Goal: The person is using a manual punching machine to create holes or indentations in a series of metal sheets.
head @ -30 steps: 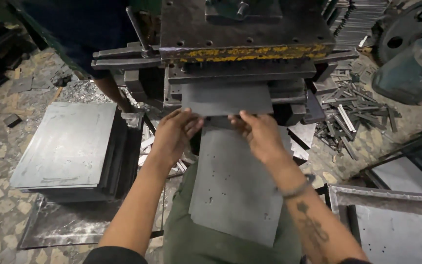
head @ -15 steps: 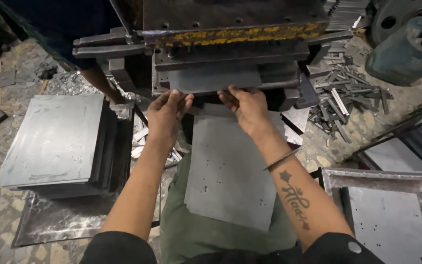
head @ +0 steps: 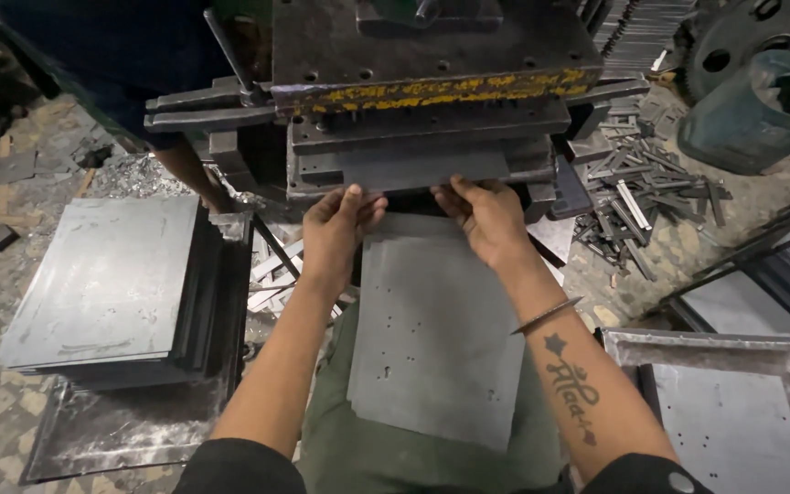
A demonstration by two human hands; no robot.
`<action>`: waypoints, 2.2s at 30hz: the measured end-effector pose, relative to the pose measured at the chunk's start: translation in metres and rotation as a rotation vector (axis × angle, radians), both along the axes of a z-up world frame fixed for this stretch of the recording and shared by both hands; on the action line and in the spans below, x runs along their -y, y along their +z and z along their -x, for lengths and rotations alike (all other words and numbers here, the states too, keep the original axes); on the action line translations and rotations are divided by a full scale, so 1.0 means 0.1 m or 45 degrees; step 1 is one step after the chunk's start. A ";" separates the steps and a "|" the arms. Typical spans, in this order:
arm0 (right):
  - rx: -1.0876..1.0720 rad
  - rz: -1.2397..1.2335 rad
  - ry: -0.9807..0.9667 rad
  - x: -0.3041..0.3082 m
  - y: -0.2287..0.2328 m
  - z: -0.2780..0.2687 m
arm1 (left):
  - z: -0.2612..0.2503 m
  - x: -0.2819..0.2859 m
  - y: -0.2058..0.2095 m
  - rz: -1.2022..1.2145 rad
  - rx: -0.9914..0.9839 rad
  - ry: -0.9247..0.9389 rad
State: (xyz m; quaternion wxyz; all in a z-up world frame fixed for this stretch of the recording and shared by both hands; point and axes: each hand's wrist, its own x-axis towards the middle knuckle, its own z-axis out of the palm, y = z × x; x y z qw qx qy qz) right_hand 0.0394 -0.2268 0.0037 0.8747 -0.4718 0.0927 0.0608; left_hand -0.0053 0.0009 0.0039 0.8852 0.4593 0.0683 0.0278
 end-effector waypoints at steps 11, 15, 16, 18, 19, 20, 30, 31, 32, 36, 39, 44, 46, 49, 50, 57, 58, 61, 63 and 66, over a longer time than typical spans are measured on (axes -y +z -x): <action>0.083 0.018 0.041 0.04 -0.10 -0.01 | 0.01 0.00 0.01 -0.149 -0.027 -0.054; 0.133 -0.023 0.054 0.04 -0.15 -0.03 | 0.01 -0.01 -0.01 -0.150 -0.023 -0.065; 0.108 -0.032 0.055 0.05 -0.16 -0.04 | 0.01 -0.01 -0.01 -0.143 -0.026 -0.067; 0.086 -0.042 0.059 0.06 -0.17 -0.09 | 0.00 -0.01 0.03 -0.138 -0.026 -0.068; 0.010 -0.087 0.060 0.06 -0.18 -0.12 | -0.01 -0.01 0.06 -0.144 -0.083 -0.070; -0.066 -0.131 0.061 0.07 -0.19 -0.15 | -0.02 -0.01 0.08 -0.151 -0.139 -0.072; 0.734 0.767 0.275 0.36 -0.18 1.67 | 1.09 -0.33 0.10 -0.354 -0.291 -0.516; 0.337 0.567 0.275 0.42 -0.38 1.93 | 1.26 -0.38 0.08 -0.453 -0.268 -0.707; -0.055 0.360 0.278 0.47 -0.58 2.18 | 1.42 -0.44 0.06 -0.551 -0.244 -0.899; -0.367 0.220 0.107 0.36 -0.80 2.72 | 1.72 -0.62 -0.50 -0.474 -0.248 -1.121; -0.749 0.235 0.056 0.48 -1.10 2.91 | 1.73 -0.66 -0.67 -0.392 -0.385 -1.242; -0.893 0.319 0.596 0.66 -1.23 2.87 | 1.35 -0.93 -0.59 -2.057 0.050 -0.767; -0.852 0.345 0.630 0.60 -1.11 2.84 | 1.25 -1.06 -0.03 -2.017 -0.187 -0.536; -0.792 0.392 0.626 0.51 -1.00 2.75 | 1.08 -1.71 -0.02 -2.141 -0.139 0.026; -0.775 0.414 0.591 0.48 -0.98 2.71 | 1.03 -2.01 -0.15 -2.288 0.145 0.371; -0.709 0.347 0.525 0.30 -0.96 2.69 | 1.80 -2.04 -0.81 -2.758 -0.048 0.616; -0.731 0.327 0.537 0.28 -0.98 2.68 | 1.87 -2.01 -0.88 -2.747 -0.026 0.613; -0.748 0.312 0.596 0.22 -1.01 2.68 | 2.06 -1.98 -0.93 -2.650 -0.038 0.551; -0.735 0.311 0.648 0.18 -1.02 2.68 | 2.07 -2.00 -0.78 -2.568 -0.068 0.506; -0.709 0.348 0.686 0.16 -1.04 2.64 | 1.96 -2.07 -0.46 -2.618 -0.168 0.468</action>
